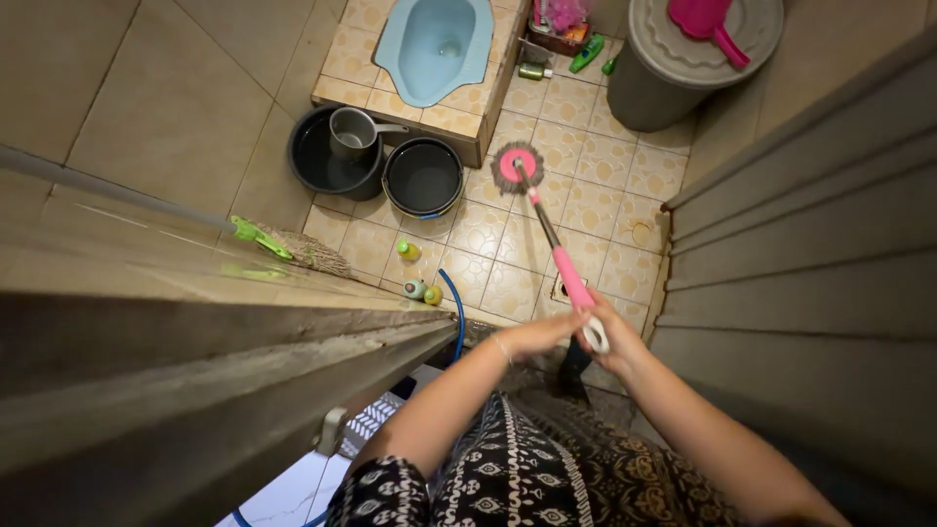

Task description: The person mops the tiled floor of a bathroom using a pink-handled mop, moving it around the floor drain and towards the squat toilet.

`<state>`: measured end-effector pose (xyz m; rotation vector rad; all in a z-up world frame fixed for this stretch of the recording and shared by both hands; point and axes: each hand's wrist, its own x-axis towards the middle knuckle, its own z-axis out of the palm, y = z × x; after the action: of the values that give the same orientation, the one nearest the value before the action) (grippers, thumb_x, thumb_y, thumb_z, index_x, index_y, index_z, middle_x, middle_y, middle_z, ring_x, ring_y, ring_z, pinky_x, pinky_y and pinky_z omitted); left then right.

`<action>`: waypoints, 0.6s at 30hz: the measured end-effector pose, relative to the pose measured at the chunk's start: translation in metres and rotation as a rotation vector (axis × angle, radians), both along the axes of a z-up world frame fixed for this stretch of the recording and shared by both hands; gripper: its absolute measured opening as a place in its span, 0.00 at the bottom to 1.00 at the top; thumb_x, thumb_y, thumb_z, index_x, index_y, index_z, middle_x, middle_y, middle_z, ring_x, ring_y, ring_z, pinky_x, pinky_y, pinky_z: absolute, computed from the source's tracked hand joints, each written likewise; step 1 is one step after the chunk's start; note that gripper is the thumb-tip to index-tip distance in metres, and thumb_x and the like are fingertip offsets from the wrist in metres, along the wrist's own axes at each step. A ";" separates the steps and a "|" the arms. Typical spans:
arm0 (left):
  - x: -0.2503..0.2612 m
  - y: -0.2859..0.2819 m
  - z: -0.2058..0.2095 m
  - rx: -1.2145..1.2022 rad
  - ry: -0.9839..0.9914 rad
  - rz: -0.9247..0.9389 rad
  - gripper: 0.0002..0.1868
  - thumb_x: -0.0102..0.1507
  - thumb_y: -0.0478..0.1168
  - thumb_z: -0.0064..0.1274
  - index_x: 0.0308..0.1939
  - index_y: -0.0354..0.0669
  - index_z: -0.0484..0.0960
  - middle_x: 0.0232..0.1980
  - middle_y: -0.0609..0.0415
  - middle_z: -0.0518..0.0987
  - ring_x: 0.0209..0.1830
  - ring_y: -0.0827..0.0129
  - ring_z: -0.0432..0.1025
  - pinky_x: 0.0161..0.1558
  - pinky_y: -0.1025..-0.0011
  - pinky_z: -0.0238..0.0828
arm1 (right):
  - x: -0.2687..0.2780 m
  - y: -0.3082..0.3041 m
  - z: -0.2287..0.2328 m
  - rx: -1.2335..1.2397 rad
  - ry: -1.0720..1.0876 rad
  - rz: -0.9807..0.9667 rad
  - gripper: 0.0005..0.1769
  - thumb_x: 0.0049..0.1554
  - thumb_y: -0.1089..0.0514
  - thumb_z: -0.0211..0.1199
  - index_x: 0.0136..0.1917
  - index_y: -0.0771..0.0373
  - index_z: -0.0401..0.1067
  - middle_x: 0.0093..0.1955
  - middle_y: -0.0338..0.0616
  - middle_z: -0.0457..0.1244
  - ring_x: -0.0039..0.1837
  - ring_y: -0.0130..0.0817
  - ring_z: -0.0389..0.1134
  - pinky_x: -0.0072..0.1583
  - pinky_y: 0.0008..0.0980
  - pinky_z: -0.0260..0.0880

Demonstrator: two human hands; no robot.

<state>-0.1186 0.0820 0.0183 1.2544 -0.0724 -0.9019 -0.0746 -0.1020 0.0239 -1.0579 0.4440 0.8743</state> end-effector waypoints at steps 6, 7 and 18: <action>0.123 0.023 -0.052 0.067 -0.151 0.289 0.40 0.69 0.68 0.36 0.71 0.40 0.66 0.59 0.59 0.73 0.50 0.67 0.67 0.57 0.67 0.65 | 0.140 0.059 -0.079 0.000 -0.032 -0.074 0.43 0.58 0.57 0.57 0.83 0.42 0.46 0.47 0.42 0.65 0.37 0.34 0.66 0.30 0.32 0.62; 0.138 0.026 -0.053 0.091 -0.205 0.355 0.39 0.67 0.67 0.36 0.71 0.43 0.63 0.61 0.68 0.71 0.49 0.67 0.69 0.54 0.66 0.68 | 0.158 0.068 -0.081 0.002 -0.036 -0.069 0.43 0.58 0.57 0.57 0.83 0.42 0.46 0.47 0.42 0.65 0.37 0.34 0.66 0.30 0.32 0.62; 0.093 0.020 -0.044 0.194 -0.242 0.276 0.40 0.72 0.68 0.36 0.63 0.33 0.78 0.54 0.47 0.80 0.52 0.62 0.71 0.60 0.65 0.66 | 0.115 0.044 -0.042 -0.091 -0.021 0.103 0.43 0.58 0.53 0.58 0.83 0.34 0.47 0.45 0.43 0.64 0.34 0.35 0.64 0.30 0.33 0.62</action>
<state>-0.0253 0.1018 -0.0258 1.5092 -0.0022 -0.5251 0.0409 -0.0580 -0.0185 -1.1812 0.4177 0.9406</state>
